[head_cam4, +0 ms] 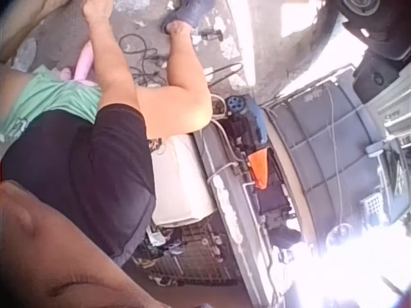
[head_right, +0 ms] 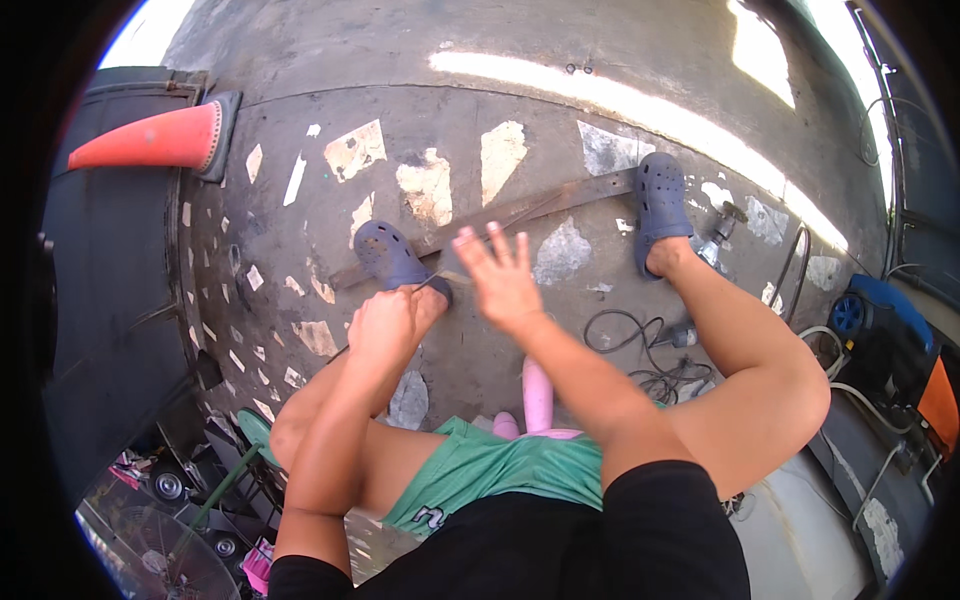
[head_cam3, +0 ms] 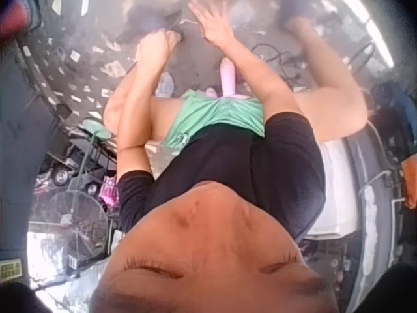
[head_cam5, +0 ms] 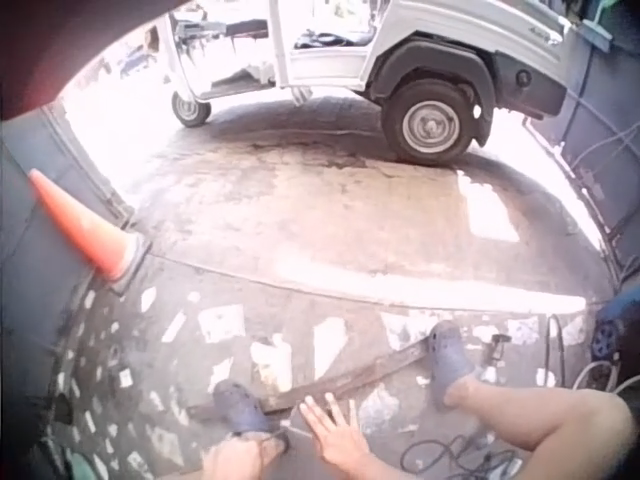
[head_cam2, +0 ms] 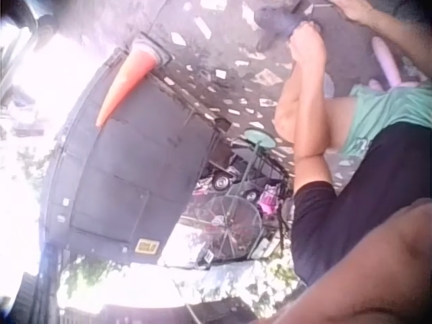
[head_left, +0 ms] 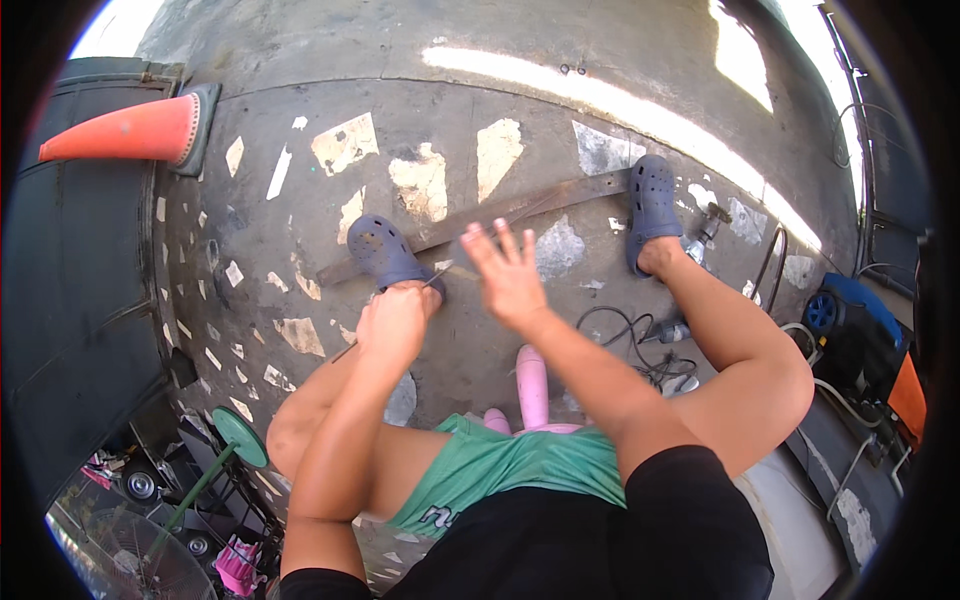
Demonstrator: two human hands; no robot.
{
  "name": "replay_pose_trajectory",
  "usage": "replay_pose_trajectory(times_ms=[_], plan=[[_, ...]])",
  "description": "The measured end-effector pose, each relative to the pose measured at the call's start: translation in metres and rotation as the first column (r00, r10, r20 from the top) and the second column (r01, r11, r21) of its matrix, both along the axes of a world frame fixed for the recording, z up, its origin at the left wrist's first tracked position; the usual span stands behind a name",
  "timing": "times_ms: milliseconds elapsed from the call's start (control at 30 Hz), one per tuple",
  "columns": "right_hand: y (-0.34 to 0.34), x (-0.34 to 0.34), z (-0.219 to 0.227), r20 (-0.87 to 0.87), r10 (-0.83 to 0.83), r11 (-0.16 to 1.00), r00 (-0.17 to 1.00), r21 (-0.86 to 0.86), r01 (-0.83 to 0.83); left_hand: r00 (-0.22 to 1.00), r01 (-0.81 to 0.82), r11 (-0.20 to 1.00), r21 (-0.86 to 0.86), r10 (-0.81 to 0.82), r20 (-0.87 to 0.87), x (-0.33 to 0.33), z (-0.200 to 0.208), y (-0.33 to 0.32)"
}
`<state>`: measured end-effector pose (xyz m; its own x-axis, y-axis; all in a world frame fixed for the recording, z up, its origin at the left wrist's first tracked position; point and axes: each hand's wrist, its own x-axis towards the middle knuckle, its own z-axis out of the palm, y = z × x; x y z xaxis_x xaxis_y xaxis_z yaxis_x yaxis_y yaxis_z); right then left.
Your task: Using a power drill to make a hole in a metal bar.
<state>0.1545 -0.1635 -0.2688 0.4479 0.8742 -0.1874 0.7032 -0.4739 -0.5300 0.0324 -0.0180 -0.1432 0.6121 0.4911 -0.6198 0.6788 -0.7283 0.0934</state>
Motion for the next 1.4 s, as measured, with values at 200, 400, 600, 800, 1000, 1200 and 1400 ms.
replay_pose_trajectory(times_ms=[200, 400, 600, 800, 1000, 1200, 1400], plan=[[-0.017, 0.012, -0.028, 0.097, -0.169, 0.929, 0.981, -0.317, 0.192, 0.996, 0.052, 0.998, 0.036, -0.055, 0.072, -0.002, -0.002, 0.002], [-0.038, -0.032, -0.039, 0.288, 0.087, 0.993, 0.954, -0.098, -0.061, 0.996, 0.074, 0.996, 0.057, -0.077, 0.049, 0.009, 0.005, 0.000], [-0.059, 0.066, -0.031, -0.546, -0.587, 0.753, 0.597, -0.098, 0.651, 0.970, -0.011, 1.000, 0.012, 0.008, 0.243, 0.014, 0.033, -0.006], [-0.010, 0.068, 0.101, -0.989, -0.073, 0.518, 0.129, 0.073, 0.852, 0.674, -0.157, 0.930, -0.332, 0.347, 0.652, 0.029, 0.035, -0.045], [-0.002, 0.052, 0.172, -0.945, 0.079, 0.534, 0.317, 0.308, 0.787, 0.567, 0.097, 0.912, -0.398, 0.278, 0.776, 0.028, 0.029, -0.079], [-0.018, 0.055, 0.185, -0.830, 0.029, 0.707, 0.557, 0.411, 0.576, 0.522, 0.165, 0.969, 0.185, -0.245, 0.817, 0.025, 0.076, -0.049], [-0.023, 0.070, 0.190, -0.865, 0.107, 0.974, 0.491, 0.191, 0.125, 0.411, 0.082, 0.811, 0.580, -0.557, 0.721, 0.020, 0.110, 0.001]])
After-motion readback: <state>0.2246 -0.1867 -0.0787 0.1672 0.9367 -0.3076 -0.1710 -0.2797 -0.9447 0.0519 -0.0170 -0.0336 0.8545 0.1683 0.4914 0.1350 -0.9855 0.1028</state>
